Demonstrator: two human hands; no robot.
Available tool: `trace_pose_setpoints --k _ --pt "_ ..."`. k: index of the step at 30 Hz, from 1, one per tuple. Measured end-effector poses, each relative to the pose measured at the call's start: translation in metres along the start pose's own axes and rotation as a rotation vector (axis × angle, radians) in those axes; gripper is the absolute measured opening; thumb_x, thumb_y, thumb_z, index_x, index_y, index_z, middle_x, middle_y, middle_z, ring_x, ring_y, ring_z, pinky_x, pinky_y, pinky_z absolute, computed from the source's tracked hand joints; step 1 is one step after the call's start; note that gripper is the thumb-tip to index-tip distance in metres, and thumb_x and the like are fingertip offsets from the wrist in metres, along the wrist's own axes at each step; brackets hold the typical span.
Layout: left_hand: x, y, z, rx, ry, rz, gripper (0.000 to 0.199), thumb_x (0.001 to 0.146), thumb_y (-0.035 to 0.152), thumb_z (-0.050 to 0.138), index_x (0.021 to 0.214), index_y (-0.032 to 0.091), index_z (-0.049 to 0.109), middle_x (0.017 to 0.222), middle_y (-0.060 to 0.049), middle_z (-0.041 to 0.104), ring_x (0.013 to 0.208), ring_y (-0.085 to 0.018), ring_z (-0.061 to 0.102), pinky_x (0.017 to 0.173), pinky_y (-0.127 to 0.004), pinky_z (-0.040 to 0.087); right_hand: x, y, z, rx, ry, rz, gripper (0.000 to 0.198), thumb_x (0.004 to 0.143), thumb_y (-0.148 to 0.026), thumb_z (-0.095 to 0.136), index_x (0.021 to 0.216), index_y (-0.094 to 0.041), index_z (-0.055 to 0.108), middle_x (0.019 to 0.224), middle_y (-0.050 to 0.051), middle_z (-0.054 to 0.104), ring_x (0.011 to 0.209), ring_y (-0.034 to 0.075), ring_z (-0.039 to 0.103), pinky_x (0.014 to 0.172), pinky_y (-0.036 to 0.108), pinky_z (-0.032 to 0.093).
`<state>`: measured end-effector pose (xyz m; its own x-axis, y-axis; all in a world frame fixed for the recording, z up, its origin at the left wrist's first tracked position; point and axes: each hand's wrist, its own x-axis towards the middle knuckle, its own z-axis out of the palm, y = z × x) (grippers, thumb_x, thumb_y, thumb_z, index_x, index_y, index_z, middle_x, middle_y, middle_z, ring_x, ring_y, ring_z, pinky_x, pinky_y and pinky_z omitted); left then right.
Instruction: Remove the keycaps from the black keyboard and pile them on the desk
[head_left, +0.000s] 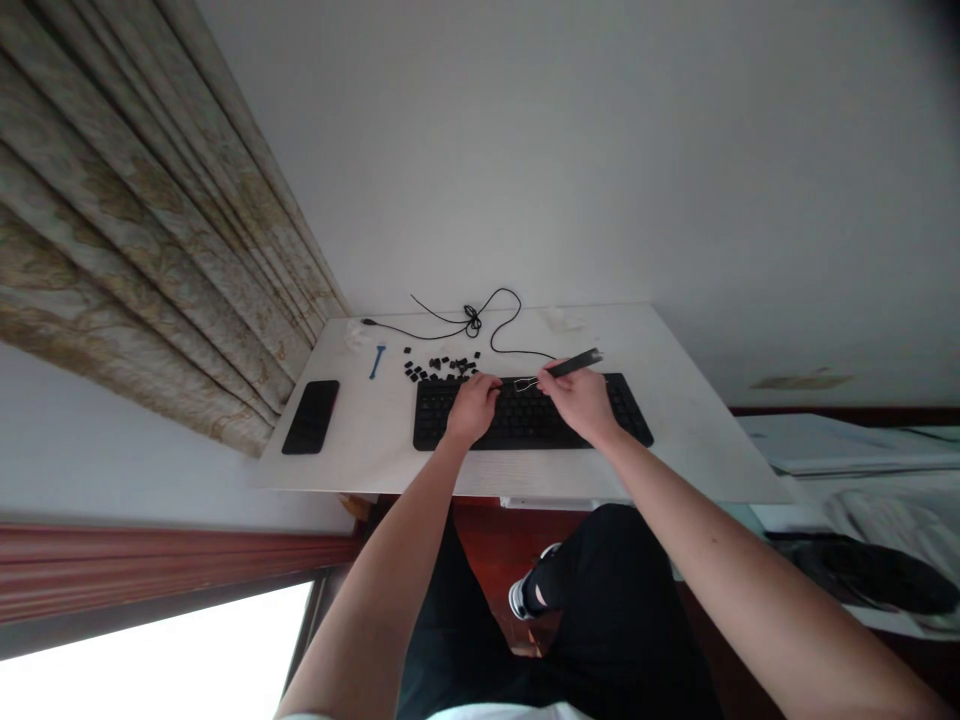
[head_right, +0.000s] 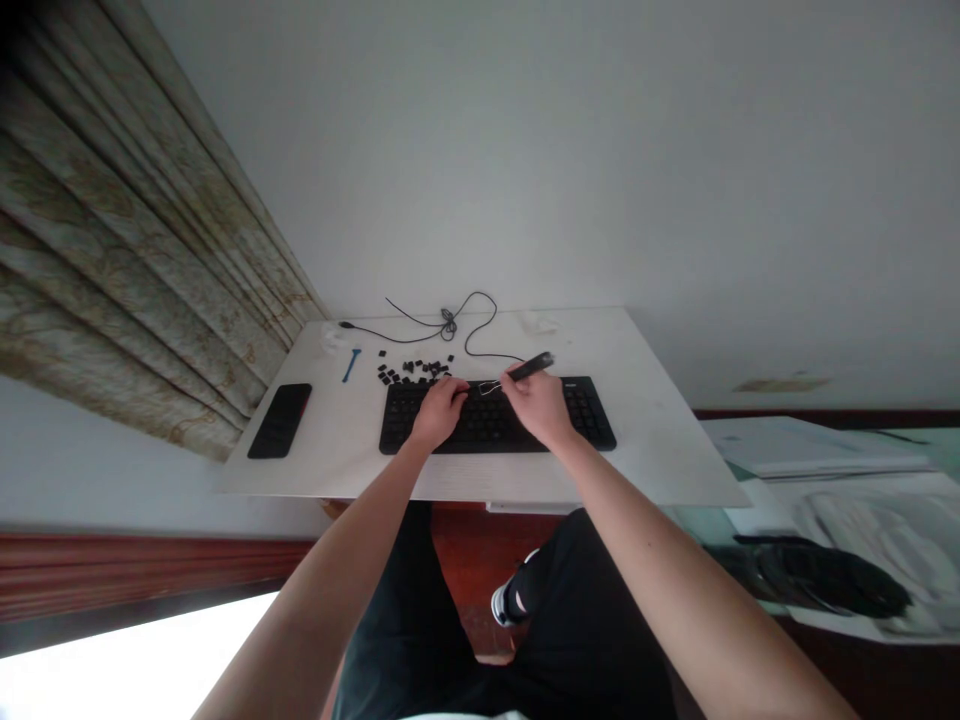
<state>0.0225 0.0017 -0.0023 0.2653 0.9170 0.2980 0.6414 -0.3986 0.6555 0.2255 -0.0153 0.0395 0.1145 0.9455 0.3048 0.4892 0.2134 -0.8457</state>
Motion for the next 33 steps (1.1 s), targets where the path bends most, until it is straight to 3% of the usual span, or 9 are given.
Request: trace_pose_setpoints --k 3,7,11,15,19,24,28,33 --pt "-0.001 -0.002 0.001 -0.074 0.058 0.001 0.02 0.094 0.009 0.052 0.105 0.02 0.066 0.106 -0.006 0.066 0.104 -0.019 0.063 0.097 -0.033 0.05 0.013 0.037 -0.038 0.105 0.225 0.132 0.028 0.084 -0.043 0.069 0.084 -0.016 0.07 0.069 0.006 0.073 0.066 0.022 0.074 0.065 0.032 0.061" --pt "-0.001 -0.001 0.0 -0.099 0.103 0.008 0.023 0.094 0.007 0.049 0.102 0.019 0.067 0.104 -0.007 0.065 0.103 -0.019 0.063 0.098 -0.034 0.05 0.018 0.092 -0.084 0.244 0.513 0.358 0.021 0.075 -0.035 0.073 0.072 -0.015 0.067 0.06 0.004 0.068 0.055 0.018 0.068 0.053 0.027 0.058" --pt "-0.001 0.0 -0.001 -0.122 0.163 -0.013 0.028 0.094 0.005 0.045 0.099 0.02 0.068 0.106 -0.007 0.065 0.103 -0.018 0.063 0.098 -0.034 0.05 0.006 0.123 -0.101 0.231 0.671 0.47 0.018 0.074 -0.03 0.069 0.065 -0.015 0.064 0.054 0.002 0.064 0.047 0.016 0.061 0.043 0.025 0.05" --pt "0.006 -0.001 -0.003 -0.226 0.224 -0.136 0.024 0.092 0.007 0.049 0.101 0.018 0.068 0.105 -0.007 0.069 0.101 -0.018 0.065 0.097 -0.033 0.051 -0.001 0.128 -0.099 0.096 0.655 0.44 0.019 0.076 -0.031 0.065 0.067 -0.014 0.066 0.054 0.003 0.063 0.05 0.017 0.062 0.05 0.028 0.051" --pt "0.024 -0.012 -0.019 -0.316 0.206 -0.316 0.018 0.087 0.011 0.058 0.101 0.017 0.069 0.1 -0.006 0.073 0.092 -0.017 0.067 0.092 -0.032 0.053 0.001 0.127 -0.099 -0.016 0.622 0.413 0.024 0.078 -0.034 0.063 0.069 -0.013 0.068 0.056 0.006 0.065 0.059 0.021 0.067 0.062 0.033 0.055" --pt "0.043 -0.035 -0.049 -0.086 0.161 -0.388 0.025 0.083 0.008 0.057 0.102 0.016 0.072 0.097 -0.007 0.074 0.092 -0.02 0.068 0.093 -0.034 0.052 0.0 0.129 -0.1 -0.008 0.597 0.391 0.027 0.078 -0.039 0.064 0.072 -0.013 0.069 0.056 0.006 0.066 0.058 0.023 0.068 0.061 0.035 0.055" --pt "0.046 -0.038 -0.054 0.056 0.128 -0.329 0.032 0.081 0.005 0.056 0.107 0.016 0.073 0.109 -0.01 0.072 0.106 -0.023 0.066 0.104 -0.038 0.048 0.0 0.13 -0.1 0.002 0.591 0.398 0.029 0.078 -0.042 0.065 0.071 -0.014 0.069 0.057 0.006 0.067 0.058 0.024 0.068 0.062 0.035 0.056" --pt "0.036 -0.006 -0.025 0.035 0.12 -0.125 0.034 0.085 0.004 0.049 0.108 0.017 0.071 0.115 -0.01 0.068 0.107 -0.021 0.064 0.101 -0.037 0.051 0.0 0.128 -0.1 0.033 0.6 0.401 0.03 0.078 -0.044 0.066 0.071 -0.015 0.069 0.058 0.006 0.067 0.06 0.024 0.069 0.064 0.036 0.056"
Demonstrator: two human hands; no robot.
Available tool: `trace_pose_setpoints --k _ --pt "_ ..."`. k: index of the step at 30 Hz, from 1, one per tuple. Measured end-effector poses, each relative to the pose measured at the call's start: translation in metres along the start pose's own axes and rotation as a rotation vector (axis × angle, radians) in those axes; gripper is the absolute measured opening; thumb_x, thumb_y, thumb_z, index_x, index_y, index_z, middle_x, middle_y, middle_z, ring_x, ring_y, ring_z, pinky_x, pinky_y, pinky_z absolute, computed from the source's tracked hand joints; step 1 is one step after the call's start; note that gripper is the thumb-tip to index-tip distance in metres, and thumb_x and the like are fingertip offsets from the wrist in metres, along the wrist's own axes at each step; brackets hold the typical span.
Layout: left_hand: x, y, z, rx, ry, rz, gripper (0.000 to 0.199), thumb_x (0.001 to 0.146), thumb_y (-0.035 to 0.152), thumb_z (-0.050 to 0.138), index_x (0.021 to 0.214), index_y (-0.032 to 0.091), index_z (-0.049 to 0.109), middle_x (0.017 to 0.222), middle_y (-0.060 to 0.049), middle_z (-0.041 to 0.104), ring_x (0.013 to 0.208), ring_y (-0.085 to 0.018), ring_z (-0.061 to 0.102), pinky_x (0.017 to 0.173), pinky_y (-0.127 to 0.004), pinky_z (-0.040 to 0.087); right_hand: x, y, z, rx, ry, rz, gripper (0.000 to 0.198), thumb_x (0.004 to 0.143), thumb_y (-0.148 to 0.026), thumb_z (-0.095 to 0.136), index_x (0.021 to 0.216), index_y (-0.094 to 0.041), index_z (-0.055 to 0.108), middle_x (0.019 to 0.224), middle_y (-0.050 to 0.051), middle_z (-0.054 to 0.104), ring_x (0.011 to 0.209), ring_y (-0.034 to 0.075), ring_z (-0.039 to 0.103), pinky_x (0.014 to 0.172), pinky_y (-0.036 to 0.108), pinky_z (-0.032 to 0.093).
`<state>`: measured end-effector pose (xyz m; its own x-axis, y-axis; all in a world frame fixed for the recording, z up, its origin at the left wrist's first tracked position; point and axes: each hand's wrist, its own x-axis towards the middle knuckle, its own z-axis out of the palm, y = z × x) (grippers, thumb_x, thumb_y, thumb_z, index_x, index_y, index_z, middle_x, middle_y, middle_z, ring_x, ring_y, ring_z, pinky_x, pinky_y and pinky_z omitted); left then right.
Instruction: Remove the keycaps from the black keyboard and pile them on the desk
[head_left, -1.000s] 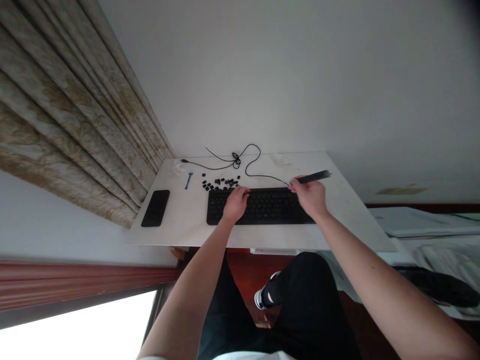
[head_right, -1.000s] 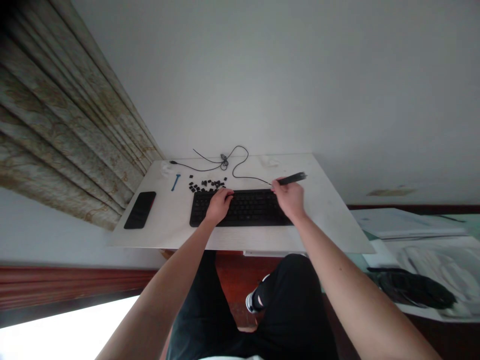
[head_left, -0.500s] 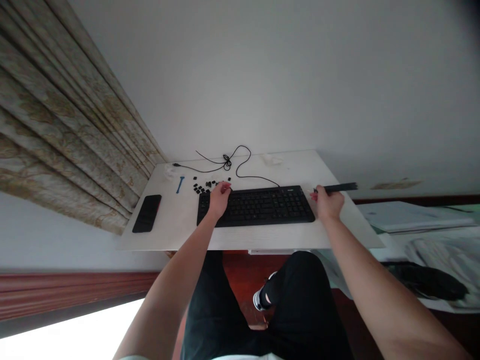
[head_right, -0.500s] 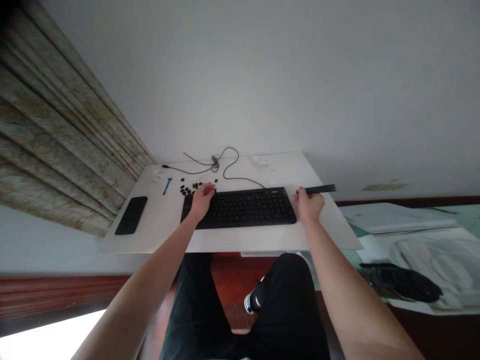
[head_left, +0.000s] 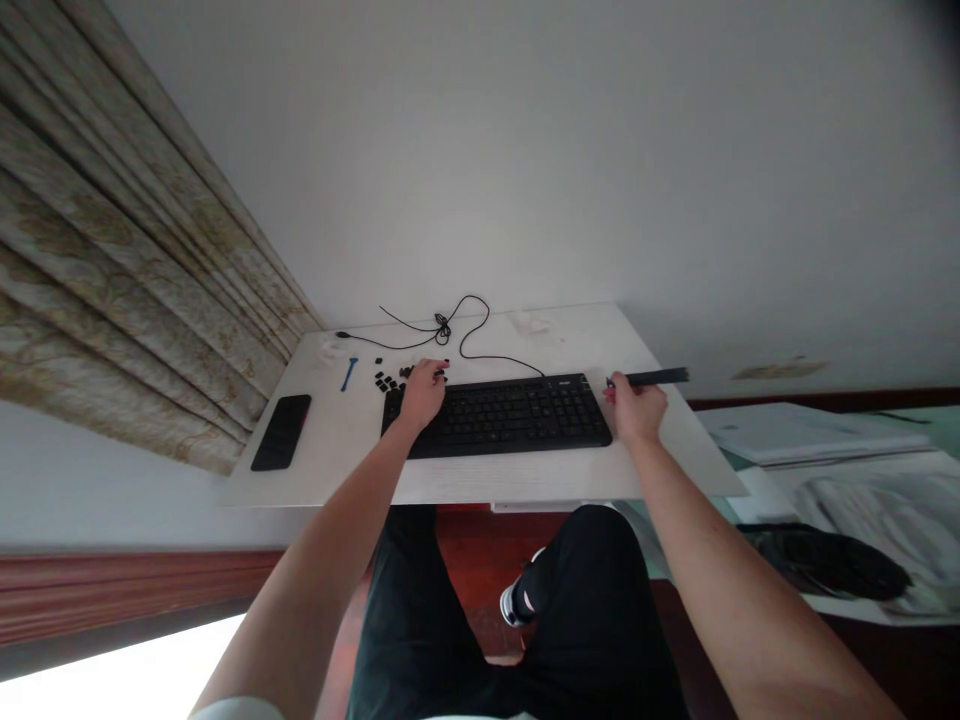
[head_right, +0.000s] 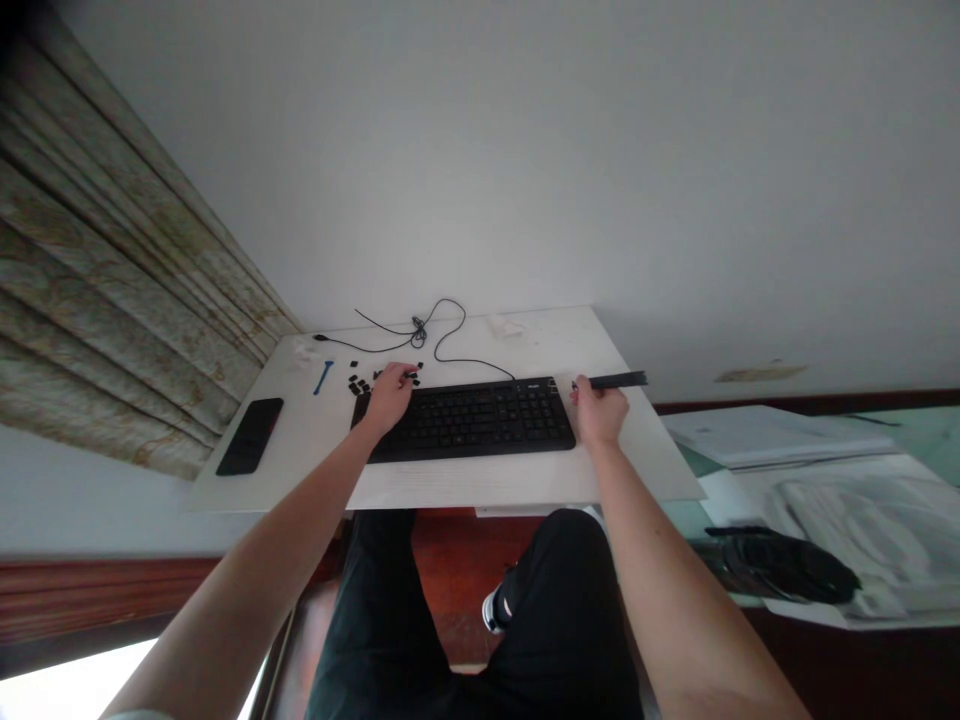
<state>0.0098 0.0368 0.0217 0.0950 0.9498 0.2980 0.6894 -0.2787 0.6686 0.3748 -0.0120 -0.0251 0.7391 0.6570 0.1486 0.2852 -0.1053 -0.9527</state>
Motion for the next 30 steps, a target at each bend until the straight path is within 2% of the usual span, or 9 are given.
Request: trace_pose_setpoints --k 4,7,12,15,19,22,25,30 --pt "-0.021 0.025 0.029 -0.062 -0.067 0.112 0.033 0.085 0.002 0.049 0.103 0.019 0.071 0.105 -0.007 0.069 0.102 -0.019 0.065 0.1 -0.036 0.052 -0.001 -0.003 -0.001 0.026 0.0 0.022 0.029 0.077 -0.042 0.067 0.07 -0.014 0.068 0.058 0.006 0.067 0.058 0.022 0.068 0.061 0.033 0.055" --pt "-0.032 0.03 0.04 -0.113 -0.064 0.167 0.036 0.082 -0.002 0.047 0.1 0.018 0.071 0.101 -0.007 0.069 0.103 -0.02 0.065 0.1 -0.037 0.052 -0.002 -0.005 -0.002 0.044 -0.013 0.036 0.027 0.077 -0.039 0.068 0.069 -0.014 0.068 0.056 0.005 0.066 0.055 0.019 0.066 0.059 0.03 0.054" --pt "-0.037 0.024 0.044 -0.185 -0.001 0.107 0.045 0.076 -0.007 0.043 0.101 0.018 0.07 0.103 -0.007 0.068 0.104 -0.02 0.063 0.099 -0.037 0.052 -0.002 -0.009 -0.002 0.2 -0.002 0.114 0.02 0.073 -0.033 0.07 0.069 -0.014 0.066 0.055 0.003 0.065 0.049 0.015 0.06 0.046 0.024 0.048" --pt "-0.037 0.021 0.045 -0.192 -0.022 0.094 0.049 0.074 -0.008 0.041 0.103 0.018 0.07 0.103 -0.007 0.067 0.104 -0.02 0.063 0.1 -0.037 0.051 0.0 -0.013 -0.002 0.299 0.015 0.196 0.015 0.072 -0.028 0.069 0.068 -0.015 0.063 0.054 0.001 0.063 0.046 0.013 0.056 0.041 0.021 0.042" --pt "-0.036 0.02 0.048 -0.217 -0.038 0.097 0.05 0.071 -0.008 0.04 0.104 0.017 0.069 0.102 -0.007 0.066 0.101 -0.019 0.063 0.099 -0.038 0.051 0.002 -0.023 -0.003 0.333 -0.051 0.295 0.013 0.073 -0.025 0.065 0.066 -0.015 0.06 0.054 0.003 0.064 0.043 0.011 0.053 0.037 0.02 0.039" --pt "-0.036 0.018 0.048 -0.294 0.012 0.084 0.051 0.069 -0.008 0.039 0.103 0.017 0.067 0.103 -0.007 0.066 0.1 -0.018 0.062 0.096 -0.035 0.052 -0.006 -0.038 0.001 0.319 -0.084 0.291 0.014 0.075 -0.025 0.065 0.067 -0.016 0.059 0.055 0.004 0.064 0.042 0.011 0.053 0.037 0.019 0.039" --pt "-0.036 0.015 0.048 -0.38 0.076 0.034 0.05 0.07 -0.008 0.037 0.102 0.017 0.066 0.102 -0.006 0.066 0.097 -0.016 0.062 0.093 -0.033 0.052 -0.028 -0.061 0.015 0.266 -0.211 0.182 0.017 0.076 -0.03 0.067 0.071 -0.015 0.062 0.057 0.005 0.066 0.044 0.011 0.055 0.038 0.019 0.04" --pt "-0.033 0.011 0.047 -0.462 0.189 -0.123 0.048 0.071 -0.007 0.035 0.099 0.017 0.065 0.098 -0.004 0.066 0.091 -0.013 0.062 0.09 -0.031 0.053 -0.079 -0.103 0.055 0.099 -0.637 0.008 0.023 0.082 -0.038 0.068 0.079 -0.015 0.067 0.068 0.008 0.072 0.05 0.013 0.062 0.044 0.021 0.045"
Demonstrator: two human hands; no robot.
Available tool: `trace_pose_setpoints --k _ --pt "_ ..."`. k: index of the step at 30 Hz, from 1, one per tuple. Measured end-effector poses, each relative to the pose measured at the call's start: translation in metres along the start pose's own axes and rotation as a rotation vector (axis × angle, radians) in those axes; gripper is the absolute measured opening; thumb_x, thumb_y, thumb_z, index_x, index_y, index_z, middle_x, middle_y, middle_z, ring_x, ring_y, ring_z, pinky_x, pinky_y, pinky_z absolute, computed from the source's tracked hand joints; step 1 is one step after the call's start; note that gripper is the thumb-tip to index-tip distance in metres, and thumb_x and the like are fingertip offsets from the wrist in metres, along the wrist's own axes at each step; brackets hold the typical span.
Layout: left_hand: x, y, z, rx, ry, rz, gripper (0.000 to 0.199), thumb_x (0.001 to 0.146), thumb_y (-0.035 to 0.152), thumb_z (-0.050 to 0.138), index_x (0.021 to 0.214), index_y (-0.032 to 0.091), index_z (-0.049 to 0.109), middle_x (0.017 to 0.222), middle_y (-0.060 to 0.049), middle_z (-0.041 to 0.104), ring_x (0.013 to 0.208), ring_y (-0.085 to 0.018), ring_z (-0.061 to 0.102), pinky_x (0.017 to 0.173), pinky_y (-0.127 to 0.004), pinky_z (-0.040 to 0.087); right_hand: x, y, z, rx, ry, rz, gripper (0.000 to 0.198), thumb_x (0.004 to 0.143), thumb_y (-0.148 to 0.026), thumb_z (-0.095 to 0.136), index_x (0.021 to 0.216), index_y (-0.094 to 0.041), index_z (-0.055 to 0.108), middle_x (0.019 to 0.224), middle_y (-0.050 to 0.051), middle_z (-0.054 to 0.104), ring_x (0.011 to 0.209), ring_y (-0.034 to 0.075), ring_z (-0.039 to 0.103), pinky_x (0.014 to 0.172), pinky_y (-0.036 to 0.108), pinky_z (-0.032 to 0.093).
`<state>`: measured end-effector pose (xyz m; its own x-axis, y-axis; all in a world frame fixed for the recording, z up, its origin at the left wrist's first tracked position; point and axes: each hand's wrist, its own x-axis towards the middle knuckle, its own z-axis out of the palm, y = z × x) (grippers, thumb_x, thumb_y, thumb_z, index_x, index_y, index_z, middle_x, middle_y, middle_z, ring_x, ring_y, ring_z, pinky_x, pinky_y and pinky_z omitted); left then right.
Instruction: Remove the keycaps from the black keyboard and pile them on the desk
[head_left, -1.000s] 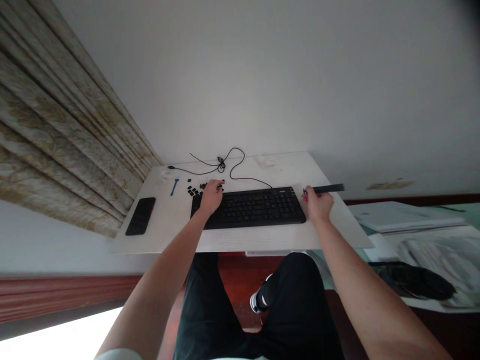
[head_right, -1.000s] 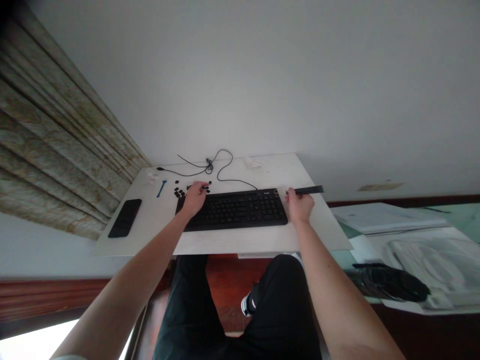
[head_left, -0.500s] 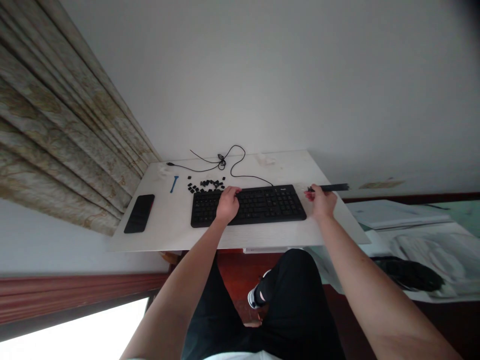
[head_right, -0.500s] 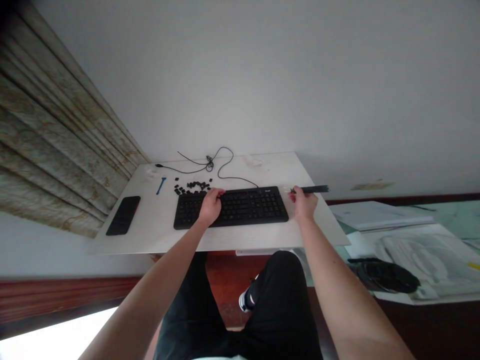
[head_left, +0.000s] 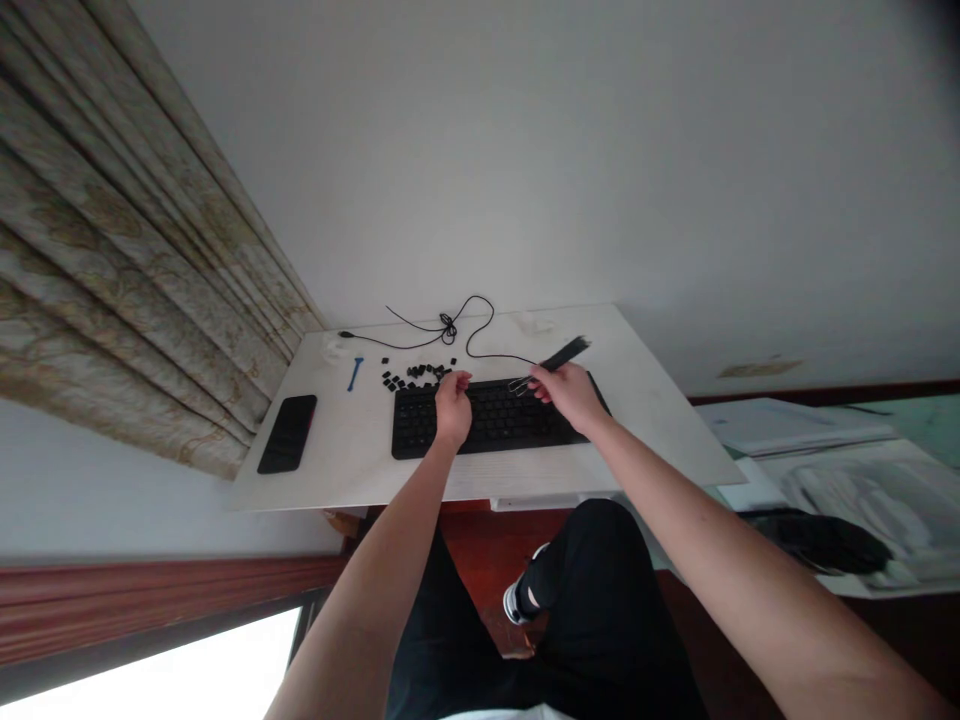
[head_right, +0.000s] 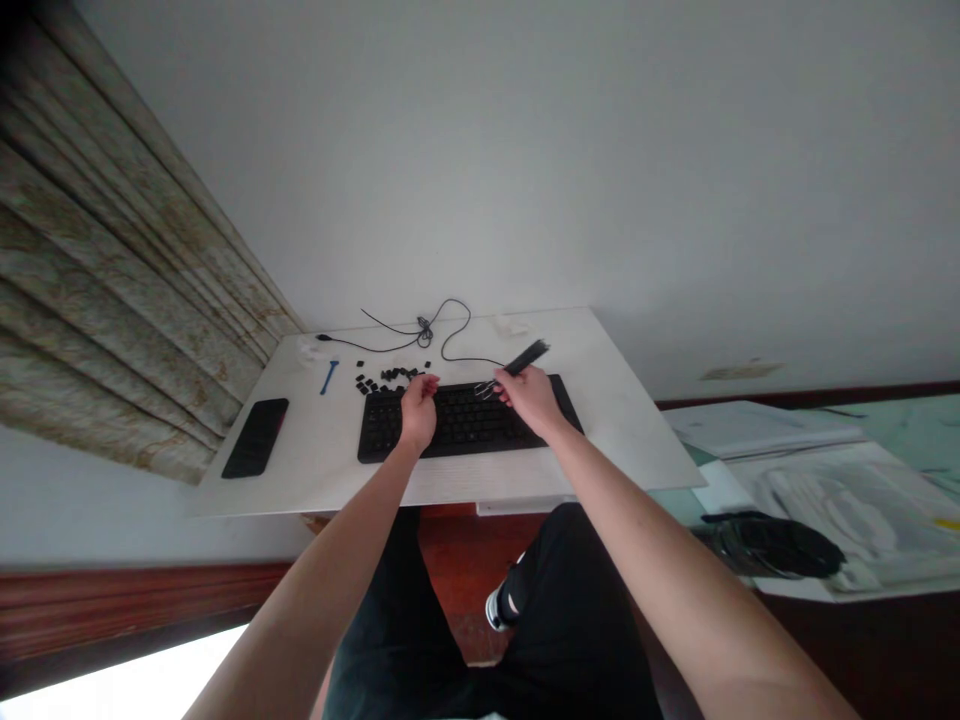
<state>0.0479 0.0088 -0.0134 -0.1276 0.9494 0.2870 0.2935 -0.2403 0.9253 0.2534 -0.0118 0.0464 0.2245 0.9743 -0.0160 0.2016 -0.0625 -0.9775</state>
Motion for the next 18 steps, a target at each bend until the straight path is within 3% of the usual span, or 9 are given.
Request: trace_pose_setpoints --k 3,6,11,18 --pt "0.0 0.0 -0.001 -0.008 0.013 0.001 0.047 0.07 -0.006 0.036 0.099 0.017 0.065 0.1 -0.005 0.066 0.092 -0.014 0.062 0.09 -0.031 0.053 -0.002 -0.014 0.031 -0.197 -0.148 -0.065 0.023 0.085 -0.039 0.066 0.078 -0.018 0.066 0.071 0.007 0.073 0.055 0.016 0.066 0.05 0.024 0.049" --pt "-0.001 0.003 -0.001 0.033 -0.048 0.04 0.049 0.067 -0.007 0.038 0.101 0.017 0.065 0.103 -0.005 0.066 0.097 -0.015 0.063 0.091 -0.032 0.053 0.001 -0.021 0.048 -0.408 -0.149 -0.156 0.024 0.086 -0.036 0.066 0.069 -0.019 0.063 0.067 0.006 0.072 0.06 0.02 0.068 0.057 0.027 0.049" --pt "-0.003 0.009 -0.001 0.11 -0.159 0.098 0.052 0.065 -0.009 0.043 0.105 0.018 0.064 0.108 -0.008 0.065 0.107 -0.02 0.062 0.098 -0.037 0.051 0.006 -0.026 0.059 -0.615 -0.09 -0.26 0.026 0.086 -0.033 0.063 0.064 -0.02 0.059 0.067 0.005 0.07 0.065 0.02 0.066 0.061 0.026 0.043" --pt "-0.003 0.012 0.0 0.144 -0.164 0.107 0.05 0.067 -0.008 0.045 0.105 0.019 0.064 0.108 -0.007 0.066 0.108 -0.021 0.061 0.098 -0.037 0.05 0.011 -0.028 0.065 -0.675 -0.184 -0.333 0.021 0.087 -0.031 0.062 0.069 -0.019 0.066 0.073 0.007 0.072 0.069 0.02 0.067 0.062 0.026 0.042"
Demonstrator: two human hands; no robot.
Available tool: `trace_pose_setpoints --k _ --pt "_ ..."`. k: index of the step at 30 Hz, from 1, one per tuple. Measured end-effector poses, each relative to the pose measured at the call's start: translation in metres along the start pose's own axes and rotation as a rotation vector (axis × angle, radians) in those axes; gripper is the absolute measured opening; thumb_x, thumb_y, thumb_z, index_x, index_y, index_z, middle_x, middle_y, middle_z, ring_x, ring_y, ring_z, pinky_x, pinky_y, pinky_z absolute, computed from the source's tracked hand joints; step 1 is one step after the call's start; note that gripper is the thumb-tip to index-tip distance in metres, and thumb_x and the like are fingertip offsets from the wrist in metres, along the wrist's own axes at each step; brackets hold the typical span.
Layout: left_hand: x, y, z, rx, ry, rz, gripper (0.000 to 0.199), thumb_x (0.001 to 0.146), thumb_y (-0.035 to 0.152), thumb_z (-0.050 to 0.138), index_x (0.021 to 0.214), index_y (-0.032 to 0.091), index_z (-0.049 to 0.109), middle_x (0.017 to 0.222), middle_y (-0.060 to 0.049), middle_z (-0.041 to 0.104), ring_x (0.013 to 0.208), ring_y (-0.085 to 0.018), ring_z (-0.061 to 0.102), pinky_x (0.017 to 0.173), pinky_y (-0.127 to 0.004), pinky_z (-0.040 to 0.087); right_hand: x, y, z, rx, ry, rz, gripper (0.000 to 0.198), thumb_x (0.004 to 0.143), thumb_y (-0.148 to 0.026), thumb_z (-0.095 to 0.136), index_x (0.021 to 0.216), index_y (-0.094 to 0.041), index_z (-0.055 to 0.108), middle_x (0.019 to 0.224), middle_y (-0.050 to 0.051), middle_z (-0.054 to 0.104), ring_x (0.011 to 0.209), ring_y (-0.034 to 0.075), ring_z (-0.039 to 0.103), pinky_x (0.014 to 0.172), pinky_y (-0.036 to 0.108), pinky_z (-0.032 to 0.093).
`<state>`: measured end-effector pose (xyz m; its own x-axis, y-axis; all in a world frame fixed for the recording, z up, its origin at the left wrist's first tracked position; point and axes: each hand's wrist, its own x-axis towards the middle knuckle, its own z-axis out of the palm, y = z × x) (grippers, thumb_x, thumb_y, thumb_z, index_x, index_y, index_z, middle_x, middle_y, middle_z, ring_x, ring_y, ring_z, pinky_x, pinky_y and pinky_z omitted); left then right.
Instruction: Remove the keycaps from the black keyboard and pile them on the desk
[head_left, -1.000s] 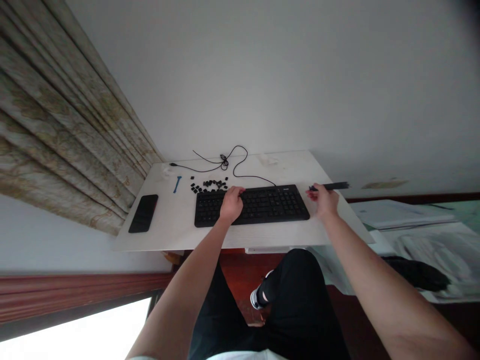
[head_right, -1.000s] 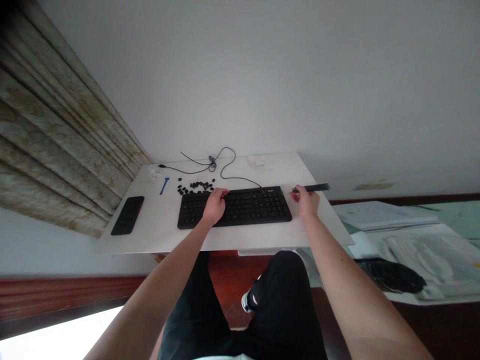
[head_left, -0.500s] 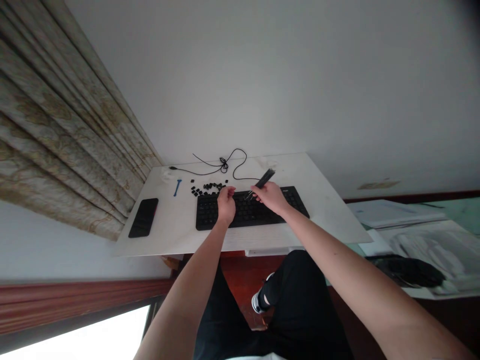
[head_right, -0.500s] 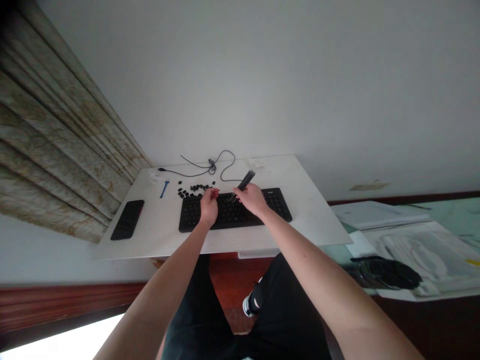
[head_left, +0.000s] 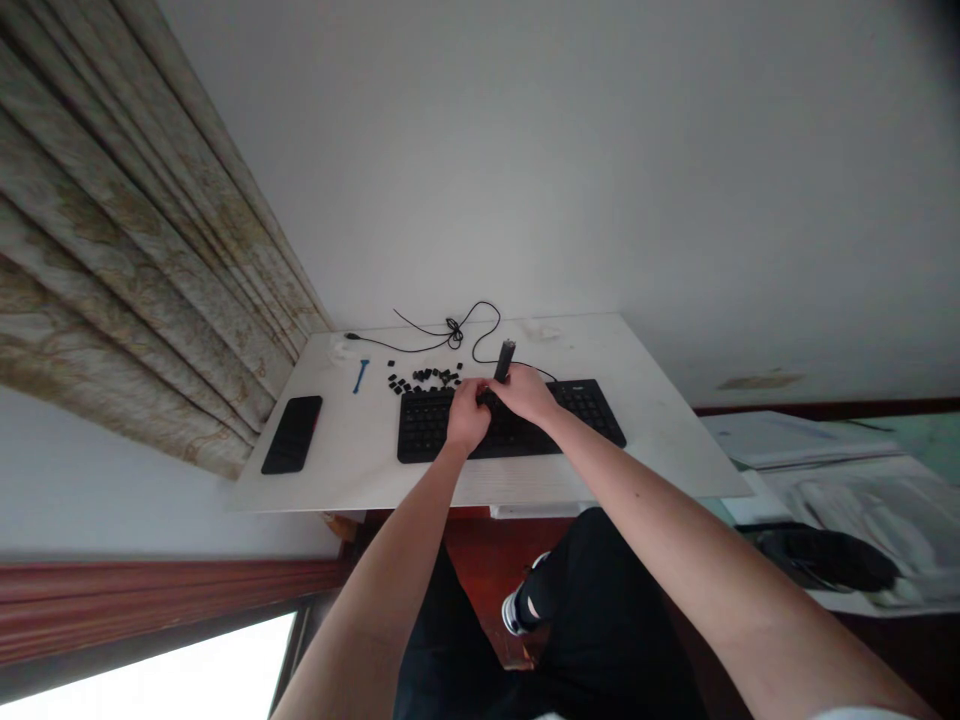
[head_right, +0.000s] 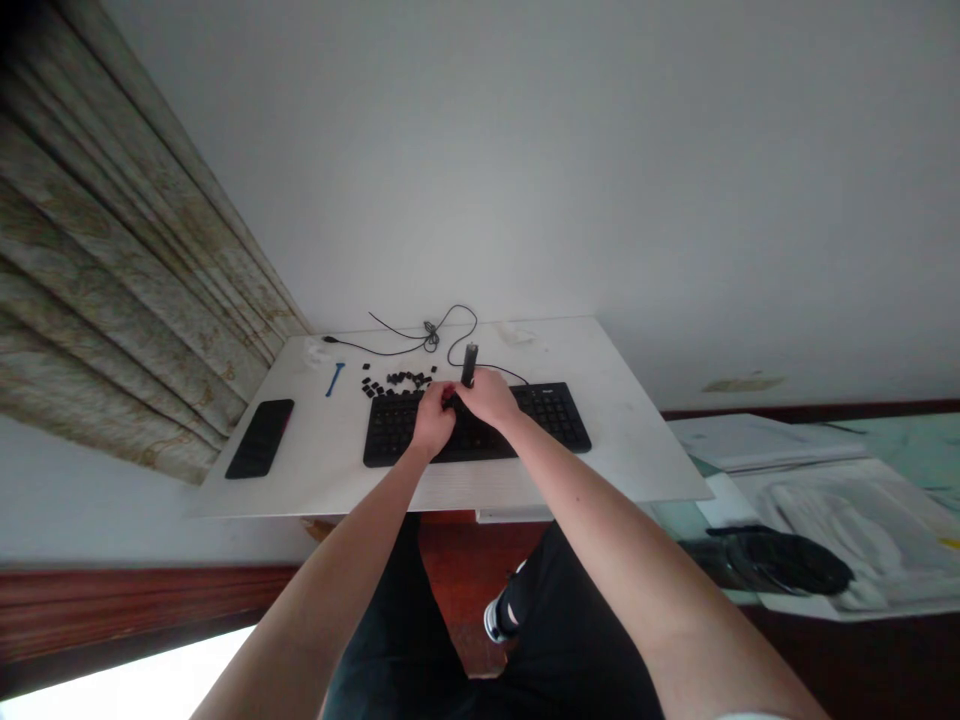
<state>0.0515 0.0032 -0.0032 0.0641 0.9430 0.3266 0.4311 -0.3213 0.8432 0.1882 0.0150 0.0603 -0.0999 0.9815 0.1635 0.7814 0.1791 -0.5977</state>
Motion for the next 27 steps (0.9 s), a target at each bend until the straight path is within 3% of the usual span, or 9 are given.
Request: trace_pose_setpoints --k 10,20,27 --pt "-0.001 0.0 0.002 0.046 -0.011 -0.043 0.036 0.073 -0.002 0.056 0.101 0.021 0.061 0.105 -0.007 0.067 0.105 -0.023 0.062 0.096 -0.037 0.05 0.006 -0.002 0.006 -0.06 -0.077 -0.002 0.016 0.085 -0.023 0.067 0.07 -0.019 0.069 0.077 0.01 0.074 0.078 0.024 0.07 0.066 0.027 0.045" --pt "-0.001 -0.002 0.005 0.228 -0.085 -0.002 0.027 0.081 0.008 0.062 0.104 0.022 0.059 0.091 -0.007 0.067 0.089 -0.025 0.065 0.084 -0.037 0.051 -0.013 0.013 0.005 0.189 -0.089 -0.099 0.012 0.089 -0.02 0.062 0.085 -0.018 0.073 0.082 0.007 0.075 0.079 0.021 0.071 0.073 0.028 0.05" --pt "-0.002 0.003 0.001 0.363 -0.176 0.074 0.027 0.086 0.008 0.056 0.111 0.017 0.064 0.1 -0.014 0.071 0.098 -0.03 0.064 0.09 -0.042 0.05 -0.028 0.02 0.012 0.299 -0.025 -0.119 0.013 0.09 -0.019 0.061 0.096 -0.018 0.073 0.084 0.005 0.076 0.078 0.02 0.072 0.075 0.029 0.053"
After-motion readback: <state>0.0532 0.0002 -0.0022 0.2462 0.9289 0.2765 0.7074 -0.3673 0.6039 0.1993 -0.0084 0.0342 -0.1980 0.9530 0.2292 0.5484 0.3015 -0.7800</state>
